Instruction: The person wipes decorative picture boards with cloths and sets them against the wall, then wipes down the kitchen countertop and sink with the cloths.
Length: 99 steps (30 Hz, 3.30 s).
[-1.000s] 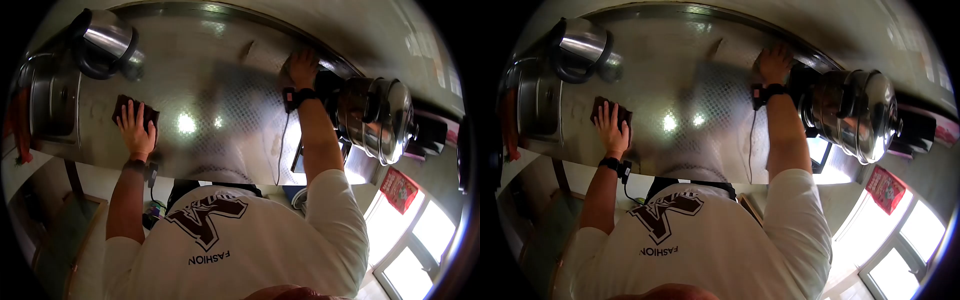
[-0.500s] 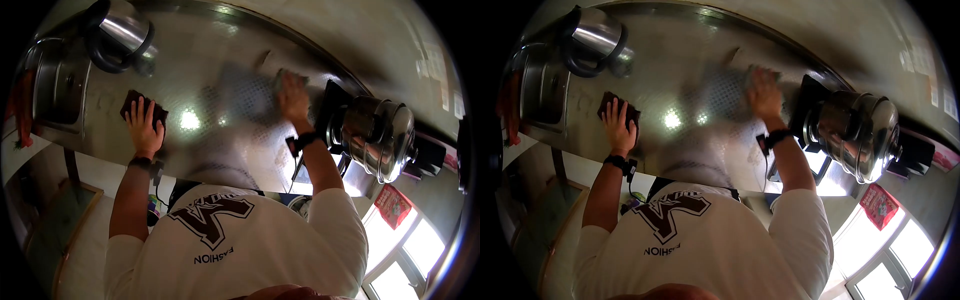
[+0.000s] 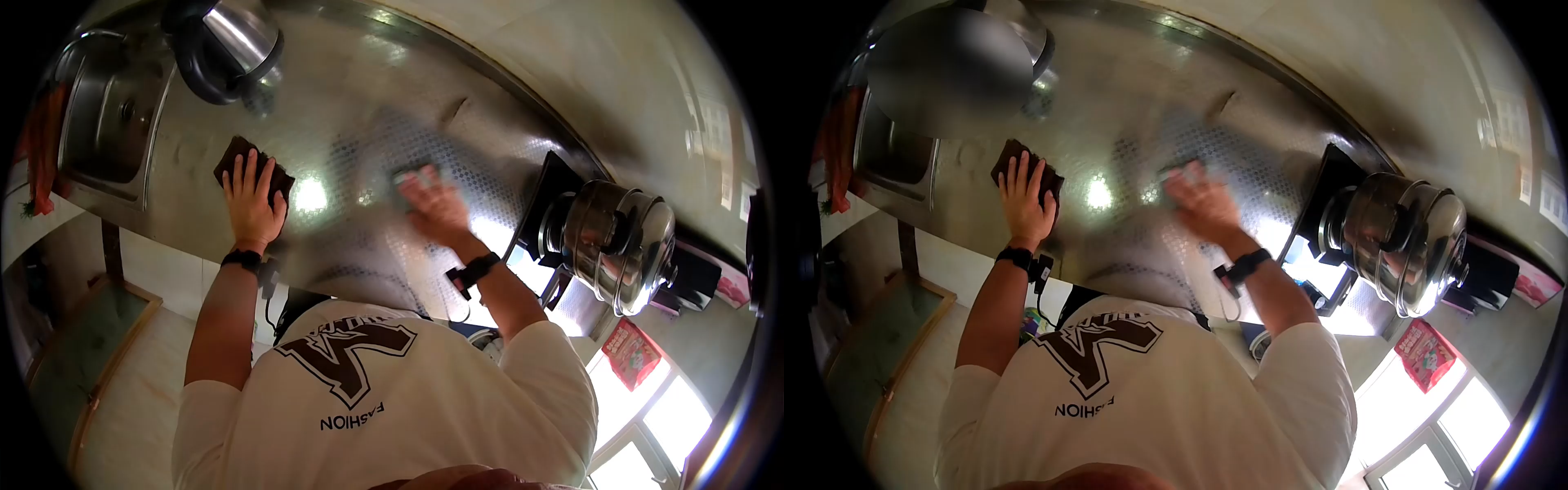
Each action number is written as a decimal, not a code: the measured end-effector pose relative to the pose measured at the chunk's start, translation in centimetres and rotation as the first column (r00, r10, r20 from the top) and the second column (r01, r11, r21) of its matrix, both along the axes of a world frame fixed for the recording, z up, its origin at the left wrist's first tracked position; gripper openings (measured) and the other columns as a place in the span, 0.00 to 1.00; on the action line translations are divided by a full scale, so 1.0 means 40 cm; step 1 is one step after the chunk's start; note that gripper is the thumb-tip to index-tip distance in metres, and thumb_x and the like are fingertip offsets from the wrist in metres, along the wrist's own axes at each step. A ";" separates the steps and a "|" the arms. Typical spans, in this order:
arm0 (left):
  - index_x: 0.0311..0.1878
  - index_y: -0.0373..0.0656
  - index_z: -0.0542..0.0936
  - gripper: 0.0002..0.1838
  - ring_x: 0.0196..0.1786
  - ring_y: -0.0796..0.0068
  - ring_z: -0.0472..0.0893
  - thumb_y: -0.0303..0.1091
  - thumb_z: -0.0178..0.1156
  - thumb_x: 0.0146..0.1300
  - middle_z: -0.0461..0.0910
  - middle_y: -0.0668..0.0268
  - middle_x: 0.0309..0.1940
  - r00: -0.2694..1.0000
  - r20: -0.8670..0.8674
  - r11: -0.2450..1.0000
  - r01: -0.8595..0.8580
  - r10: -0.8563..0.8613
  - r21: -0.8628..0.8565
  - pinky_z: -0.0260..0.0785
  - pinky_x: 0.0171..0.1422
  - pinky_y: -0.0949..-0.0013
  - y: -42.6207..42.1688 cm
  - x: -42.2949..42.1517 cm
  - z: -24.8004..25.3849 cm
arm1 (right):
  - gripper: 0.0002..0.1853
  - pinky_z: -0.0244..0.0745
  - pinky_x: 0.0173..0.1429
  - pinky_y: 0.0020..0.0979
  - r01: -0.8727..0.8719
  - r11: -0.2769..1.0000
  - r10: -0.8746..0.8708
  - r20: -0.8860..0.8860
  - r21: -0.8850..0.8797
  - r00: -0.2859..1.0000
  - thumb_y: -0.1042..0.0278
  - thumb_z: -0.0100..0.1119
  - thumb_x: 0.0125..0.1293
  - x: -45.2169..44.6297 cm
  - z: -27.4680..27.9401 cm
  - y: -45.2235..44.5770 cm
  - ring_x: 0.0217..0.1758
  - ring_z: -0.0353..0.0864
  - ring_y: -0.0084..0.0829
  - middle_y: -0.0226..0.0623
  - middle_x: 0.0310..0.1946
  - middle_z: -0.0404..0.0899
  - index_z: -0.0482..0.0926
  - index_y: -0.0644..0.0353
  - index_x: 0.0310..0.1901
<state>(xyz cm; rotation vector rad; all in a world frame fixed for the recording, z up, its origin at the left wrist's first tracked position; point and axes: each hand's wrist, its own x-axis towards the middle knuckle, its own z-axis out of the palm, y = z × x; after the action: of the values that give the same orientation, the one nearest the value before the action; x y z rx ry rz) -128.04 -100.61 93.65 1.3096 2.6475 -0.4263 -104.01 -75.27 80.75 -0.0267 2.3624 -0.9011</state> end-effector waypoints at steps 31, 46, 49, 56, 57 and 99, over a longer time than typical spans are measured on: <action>0.67 0.50 0.77 0.31 0.79 0.43 0.60 0.41 0.61 0.57 0.66 0.53 0.76 0.997 0.053 0.997 -0.058 0.055 0.054 0.46 0.80 0.31 -0.163 -0.192 0.092 | 0.31 0.40 0.85 0.56 0.657 0.748 -0.539 -0.492 0.093 0.683 0.42 0.45 0.78 -0.630 -0.129 -0.162 0.86 0.47 0.50 0.31 0.83 0.55 0.62 0.38 0.79; 0.66 0.49 0.77 0.30 0.79 0.44 0.61 0.39 0.63 0.57 0.65 0.54 0.76 0.992 0.097 0.992 -0.095 0.087 0.082 0.47 0.80 0.31 -0.197 -0.247 0.195 | 0.29 0.36 0.86 0.55 0.269 0.951 -0.176 -0.443 0.156 0.879 0.48 0.42 0.80 -0.516 0.068 -0.307 0.86 0.47 0.44 0.28 0.83 0.53 0.59 0.37 0.81; 0.66 0.48 0.77 0.31 0.79 0.44 0.61 0.39 0.64 0.57 0.65 0.54 0.76 0.993 0.100 0.994 -0.065 0.057 0.084 0.47 0.80 0.32 -0.212 -0.279 0.202 | 0.31 0.32 0.85 0.60 0.661 0.739 -0.579 -0.379 0.129 0.722 0.46 0.40 0.80 -0.538 -0.053 -0.208 0.87 0.43 0.46 0.29 0.85 0.49 0.56 0.38 0.82; 0.66 0.48 0.77 0.30 0.79 0.44 0.61 0.39 0.62 0.57 0.66 0.54 0.76 0.996 0.086 0.997 -0.044 0.038 0.070 0.47 0.81 0.31 -0.167 -0.222 0.172 | 0.30 0.38 0.85 0.57 0.627 0.755 -0.514 -0.423 0.190 0.747 0.44 0.38 0.81 -0.858 0.107 -0.286 0.86 0.47 0.42 0.25 0.83 0.55 0.59 0.38 0.80; 0.65 0.48 0.78 0.29 0.79 0.44 0.61 0.39 0.62 0.57 0.66 0.54 0.76 0.997 0.071 0.996 -0.043 0.037 0.079 0.46 0.81 0.31 -0.157 -0.208 0.164 | 0.29 0.38 0.86 0.57 0.573 0.806 -0.460 -0.452 0.148 0.764 0.45 0.40 0.80 -0.853 0.145 -0.312 0.86 0.49 0.41 0.24 0.82 0.56 0.60 0.38 0.80; 0.69 0.47 0.74 0.32 0.79 0.45 0.60 0.40 0.60 0.58 0.65 0.52 0.76 1.000 0.010 1.000 0.004 -0.004 0.009 0.45 0.81 0.33 -0.129 -0.042 0.174 | 0.33 0.35 0.86 0.55 0.773 0.566 -0.722 -0.282 0.285 0.632 0.47 0.46 0.77 -0.207 0.069 -0.303 0.86 0.48 0.44 0.29 0.84 0.52 0.59 0.40 0.81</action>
<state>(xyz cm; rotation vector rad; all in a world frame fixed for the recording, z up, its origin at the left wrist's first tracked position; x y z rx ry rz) -129.72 -105.76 100.61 1.3163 2.6419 -0.4084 -112.27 -87.37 83.52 1.2197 2.6441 -0.7685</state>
